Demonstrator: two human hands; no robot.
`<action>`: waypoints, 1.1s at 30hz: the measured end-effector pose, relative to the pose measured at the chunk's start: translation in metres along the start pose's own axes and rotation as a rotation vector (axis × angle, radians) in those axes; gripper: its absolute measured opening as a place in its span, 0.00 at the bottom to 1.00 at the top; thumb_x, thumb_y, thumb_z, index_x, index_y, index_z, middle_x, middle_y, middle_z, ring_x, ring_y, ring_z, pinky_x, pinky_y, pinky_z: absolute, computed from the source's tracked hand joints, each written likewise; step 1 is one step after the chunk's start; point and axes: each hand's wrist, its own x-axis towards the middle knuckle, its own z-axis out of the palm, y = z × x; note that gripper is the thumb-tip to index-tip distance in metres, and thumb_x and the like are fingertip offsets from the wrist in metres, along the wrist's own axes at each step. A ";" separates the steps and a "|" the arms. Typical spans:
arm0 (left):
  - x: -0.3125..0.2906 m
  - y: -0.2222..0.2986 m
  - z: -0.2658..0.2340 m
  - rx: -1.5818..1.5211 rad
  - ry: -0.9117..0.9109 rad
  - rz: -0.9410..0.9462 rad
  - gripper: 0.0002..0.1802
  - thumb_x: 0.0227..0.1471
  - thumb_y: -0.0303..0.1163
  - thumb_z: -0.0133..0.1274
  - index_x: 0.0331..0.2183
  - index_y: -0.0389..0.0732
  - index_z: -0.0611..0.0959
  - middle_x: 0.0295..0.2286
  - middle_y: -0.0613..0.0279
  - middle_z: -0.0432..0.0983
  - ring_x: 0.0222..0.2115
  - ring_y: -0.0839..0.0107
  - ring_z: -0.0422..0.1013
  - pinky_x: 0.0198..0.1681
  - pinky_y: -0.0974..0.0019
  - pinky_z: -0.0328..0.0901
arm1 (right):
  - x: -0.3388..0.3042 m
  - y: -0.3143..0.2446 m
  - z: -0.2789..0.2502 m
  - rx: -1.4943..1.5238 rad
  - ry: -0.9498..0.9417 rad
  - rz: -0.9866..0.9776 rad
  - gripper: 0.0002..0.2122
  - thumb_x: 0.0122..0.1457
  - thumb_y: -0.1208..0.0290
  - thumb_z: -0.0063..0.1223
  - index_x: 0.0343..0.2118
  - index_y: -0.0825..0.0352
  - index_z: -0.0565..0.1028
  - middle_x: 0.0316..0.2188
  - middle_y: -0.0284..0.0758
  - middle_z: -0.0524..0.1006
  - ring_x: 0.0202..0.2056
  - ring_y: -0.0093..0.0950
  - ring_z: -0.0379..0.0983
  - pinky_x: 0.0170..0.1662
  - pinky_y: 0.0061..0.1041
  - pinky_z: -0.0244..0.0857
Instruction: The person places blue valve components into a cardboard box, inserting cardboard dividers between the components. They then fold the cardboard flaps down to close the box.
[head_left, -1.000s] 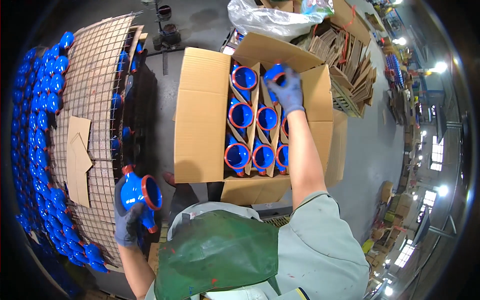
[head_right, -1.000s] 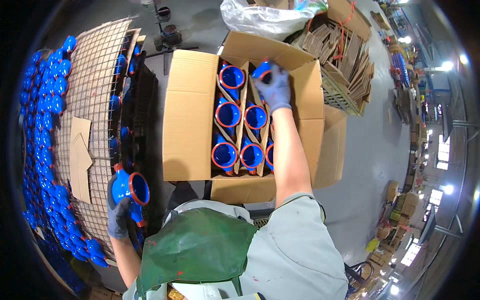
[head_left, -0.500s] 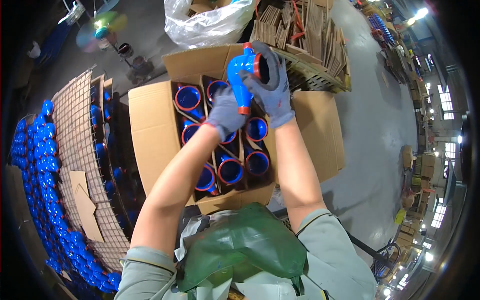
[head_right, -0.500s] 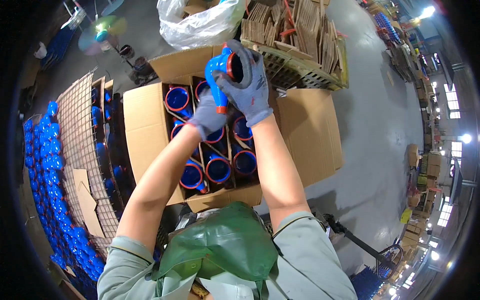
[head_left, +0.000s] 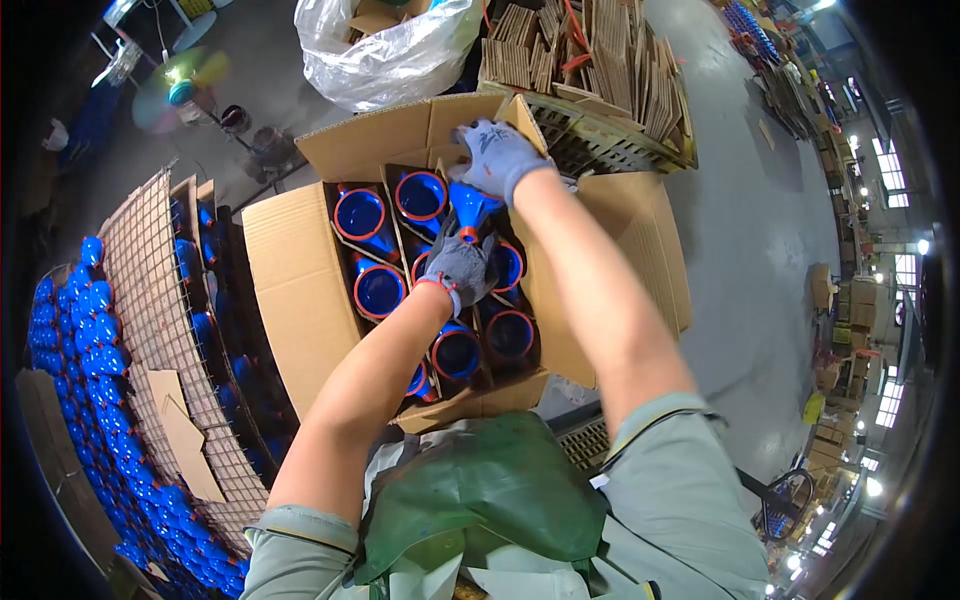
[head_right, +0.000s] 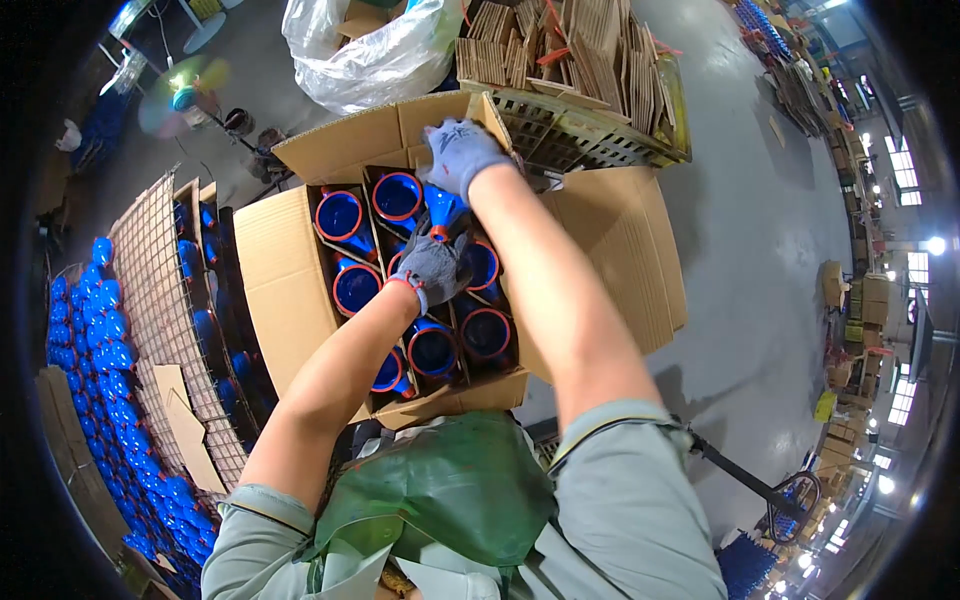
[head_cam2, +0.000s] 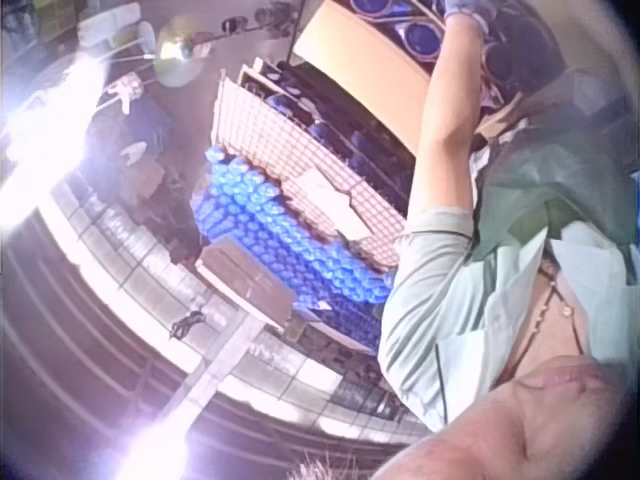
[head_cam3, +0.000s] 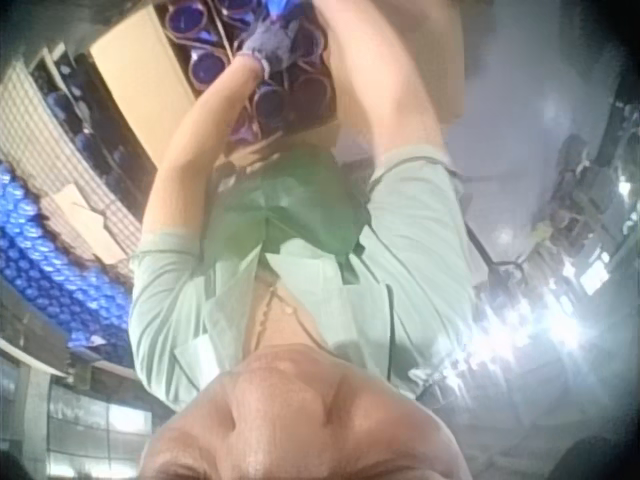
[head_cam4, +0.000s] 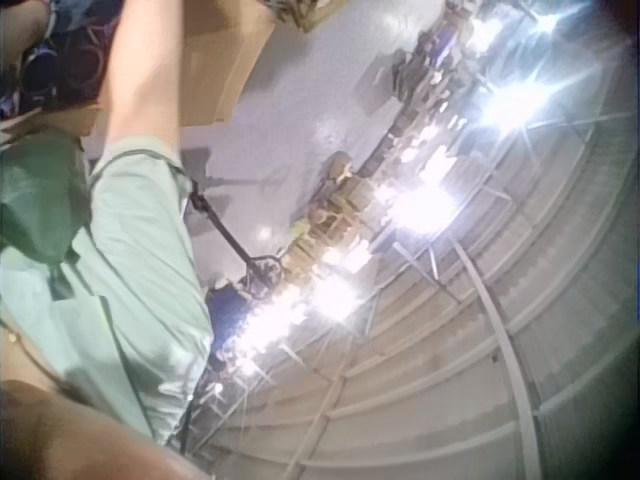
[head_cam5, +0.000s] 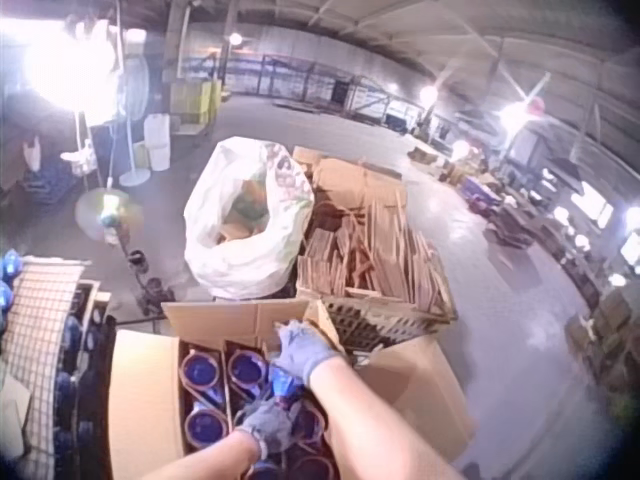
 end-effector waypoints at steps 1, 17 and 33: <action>0.000 -0.001 0.006 -0.036 -0.028 -0.030 0.33 0.48 0.46 0.52 0.53 0.39 0.71 0.49 0.47 0.70 0.51 0.48 0.65 0.62 0.44 0.47 | 0.002 -0.002 -0.014 -0.149 -0.220 0.020 0.27 0.51 0.50 0.56 0.52 0.60 0.72 0.53 0.46 0.69 0.55 0.43 0.63 0.57 0.36 0.61; 0.001 0.000 -0.007 -0.002 0.034 0.023 0.37 0.45 0.48 0.55 0.53 0.36 0.71 0.55 0.45 0.63 0.60 0.48 0.53 0.67 0.47 0.38 | -0.012 -0.025 0.008 -0.722 -0.171 -0.494 0.20 0.55 0.67 0.53 0.52 0.49 0.71 0.54 0.34 0.66 0.55 0.40 0.62 0.47 0.46 0.63; -0.227 -0.050 -0.222 -0.614 0.716 -0.354 0.13 0.50 0.34 0.54 0.36 0.36 0.79 0.38 0.51 0.75 0.41 0.57 0.71 0.45 0.57 0.65 | 0.002 -0.048 0.075 -0.307 -0.292 0.056 0.23 0.61 0.66 0.36 0.61 0.59 0.65 0.65 0.36 0.57 0.66 0.38 0.50 0.63 0.52 0.45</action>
